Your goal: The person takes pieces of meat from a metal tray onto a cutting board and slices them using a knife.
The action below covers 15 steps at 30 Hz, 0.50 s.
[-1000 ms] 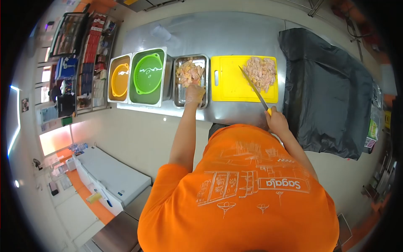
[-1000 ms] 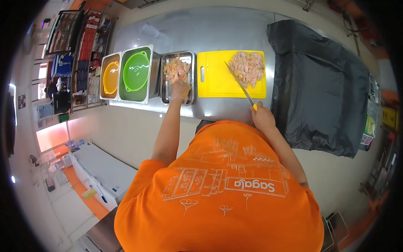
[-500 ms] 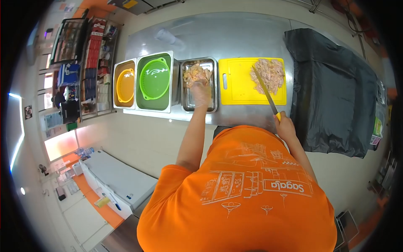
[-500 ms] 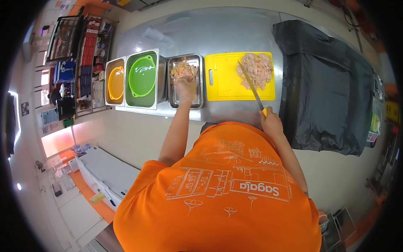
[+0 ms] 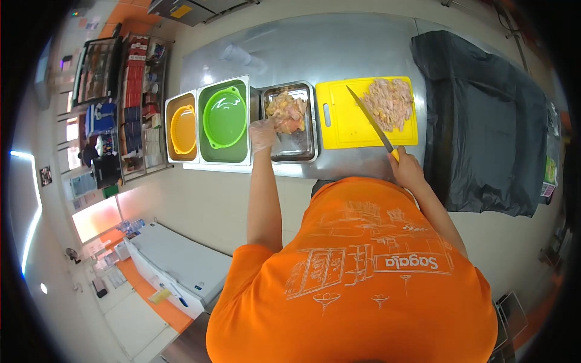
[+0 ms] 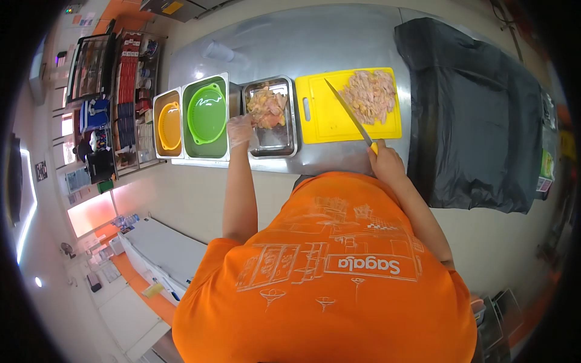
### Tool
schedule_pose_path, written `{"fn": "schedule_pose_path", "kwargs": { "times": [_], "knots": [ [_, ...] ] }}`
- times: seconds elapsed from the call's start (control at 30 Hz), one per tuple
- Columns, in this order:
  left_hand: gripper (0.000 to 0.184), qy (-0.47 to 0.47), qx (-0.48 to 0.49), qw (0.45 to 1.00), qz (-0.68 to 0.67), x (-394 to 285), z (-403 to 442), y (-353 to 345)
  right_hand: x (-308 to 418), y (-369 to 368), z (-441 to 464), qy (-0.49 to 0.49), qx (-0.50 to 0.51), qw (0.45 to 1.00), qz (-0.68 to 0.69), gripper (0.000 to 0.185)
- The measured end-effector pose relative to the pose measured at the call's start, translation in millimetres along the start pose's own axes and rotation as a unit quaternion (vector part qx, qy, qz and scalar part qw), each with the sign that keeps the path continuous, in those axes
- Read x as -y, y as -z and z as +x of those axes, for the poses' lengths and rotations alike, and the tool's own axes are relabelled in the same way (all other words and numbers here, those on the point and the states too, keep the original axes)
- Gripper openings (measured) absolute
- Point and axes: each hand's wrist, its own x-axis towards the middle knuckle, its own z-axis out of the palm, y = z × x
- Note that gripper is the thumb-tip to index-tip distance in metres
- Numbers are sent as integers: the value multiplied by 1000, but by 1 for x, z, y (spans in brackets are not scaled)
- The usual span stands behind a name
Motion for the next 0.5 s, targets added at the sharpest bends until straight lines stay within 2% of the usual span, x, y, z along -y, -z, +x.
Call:
{"fn": "schedule_pose_path", "kwargs": {
  "times": [0.03,0.07,0.2,0.27,0.37,0.4,0.5],
  "knots": [
    [13,-42,3,995,93,-4,-3,19,-2,-2,1,-1,2,1000,2,41],
    [14,-40,31,994,96,-5,-2,28,-4,-4,3,-2,3,1000,4,41],
    [17,89,-22,993,-67,10,8,-2,-4,-7,5,1,10,1000,16,42],
    [25,122,-63,983,-124,-15,18,6,-1,-6,5,11,19,1000,17,42],
    [27,-28,-120,992,-25,-38,30,10,2,-4,2,19,31,999,4,42],
    [33,-32,-90,995,-2,-30,36,-6,3,-3,2,21,33,999,-2,42],
    [37,51,-8,999,-9,-10,54,-20,7,5,-2,6,46,999,-8,42]
  ]
}}
